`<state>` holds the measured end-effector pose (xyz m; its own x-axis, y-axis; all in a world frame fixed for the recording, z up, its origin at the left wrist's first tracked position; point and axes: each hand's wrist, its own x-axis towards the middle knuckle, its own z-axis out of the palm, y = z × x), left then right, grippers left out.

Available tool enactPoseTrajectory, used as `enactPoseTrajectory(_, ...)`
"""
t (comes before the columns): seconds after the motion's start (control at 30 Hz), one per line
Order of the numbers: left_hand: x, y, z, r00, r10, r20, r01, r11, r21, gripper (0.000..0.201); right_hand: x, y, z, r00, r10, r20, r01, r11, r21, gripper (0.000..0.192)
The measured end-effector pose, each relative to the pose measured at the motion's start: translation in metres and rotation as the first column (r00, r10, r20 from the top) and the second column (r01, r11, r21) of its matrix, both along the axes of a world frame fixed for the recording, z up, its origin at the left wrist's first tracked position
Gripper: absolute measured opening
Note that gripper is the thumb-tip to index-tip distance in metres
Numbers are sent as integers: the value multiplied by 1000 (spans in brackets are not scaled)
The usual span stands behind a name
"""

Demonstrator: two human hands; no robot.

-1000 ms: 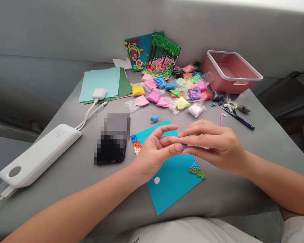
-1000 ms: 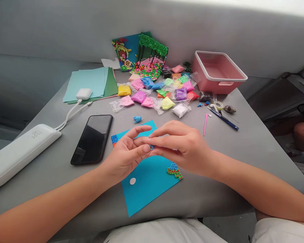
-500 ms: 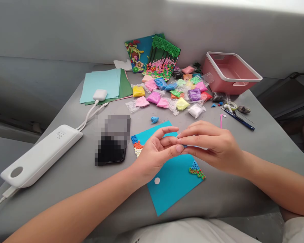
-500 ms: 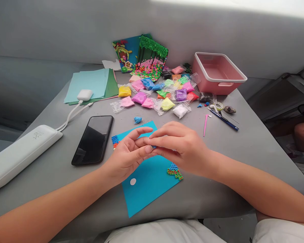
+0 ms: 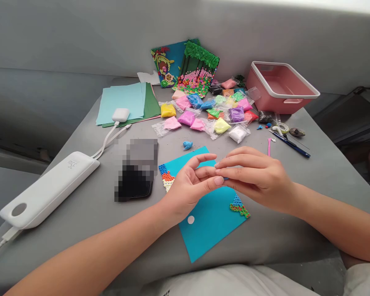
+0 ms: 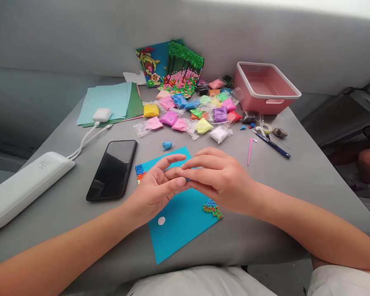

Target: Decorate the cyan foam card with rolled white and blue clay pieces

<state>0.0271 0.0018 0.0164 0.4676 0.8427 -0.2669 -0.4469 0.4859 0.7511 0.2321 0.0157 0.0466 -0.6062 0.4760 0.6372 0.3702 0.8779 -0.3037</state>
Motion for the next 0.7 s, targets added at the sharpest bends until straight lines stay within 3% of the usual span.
enactPoseTrajectory(0.17, -1, -1, 1, 1000, -11, -3, 11, 1000, 3, 55, 0, -1, 3, 999, 33, -20, -35, 998, -54, 17)
enactPoseTrajectory(0.3, -1, -1, 1, 997, 32, 69, -32, 999, -5, 45, -2, -2, 7, 997, 31, -72, -39, 994, -106, 13)
enactPoseTrajectory(0.7, 1, 0, 3, 991, 69, 118, -64, 997, -46, 34, -2, -2, 12, 994, 37, -104, -44, 997, -66, 11)
